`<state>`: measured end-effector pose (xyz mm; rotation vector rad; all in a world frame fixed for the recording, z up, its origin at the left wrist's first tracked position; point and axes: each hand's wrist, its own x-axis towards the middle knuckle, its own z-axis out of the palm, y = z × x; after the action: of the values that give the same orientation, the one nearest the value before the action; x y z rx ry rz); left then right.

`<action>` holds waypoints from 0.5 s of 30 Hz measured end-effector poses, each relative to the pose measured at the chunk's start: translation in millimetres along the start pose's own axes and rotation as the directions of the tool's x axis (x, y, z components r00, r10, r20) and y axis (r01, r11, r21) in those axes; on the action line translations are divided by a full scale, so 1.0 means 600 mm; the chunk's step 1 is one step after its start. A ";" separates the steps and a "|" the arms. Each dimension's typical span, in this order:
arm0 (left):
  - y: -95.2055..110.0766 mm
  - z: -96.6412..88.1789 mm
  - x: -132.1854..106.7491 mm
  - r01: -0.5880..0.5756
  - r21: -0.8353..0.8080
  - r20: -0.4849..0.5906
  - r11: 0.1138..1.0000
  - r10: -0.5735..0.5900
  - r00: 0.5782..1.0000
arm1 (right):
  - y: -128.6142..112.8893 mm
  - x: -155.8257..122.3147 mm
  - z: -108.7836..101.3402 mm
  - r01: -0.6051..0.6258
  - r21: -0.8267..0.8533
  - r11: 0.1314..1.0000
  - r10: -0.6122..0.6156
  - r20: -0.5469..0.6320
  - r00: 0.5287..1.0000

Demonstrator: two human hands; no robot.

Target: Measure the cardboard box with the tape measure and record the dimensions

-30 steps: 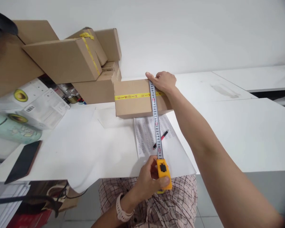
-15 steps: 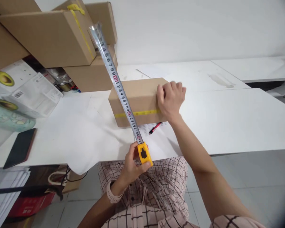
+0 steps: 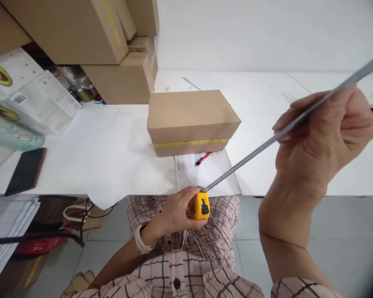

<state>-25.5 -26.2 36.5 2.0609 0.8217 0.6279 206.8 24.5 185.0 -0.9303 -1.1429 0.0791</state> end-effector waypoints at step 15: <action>-0.019 -0.027 -0.022 -0.106 0.025 -0.433 0.994 0.106 0.895 | 0.122 -0.192 -0.030 -0.244 -0.504 0.828 0.528 0.556 0.642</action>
<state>-49.1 -22.6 33.9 2.0023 0.9594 1.1792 197.5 3.7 49.3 -1.5881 -1.6477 0.6273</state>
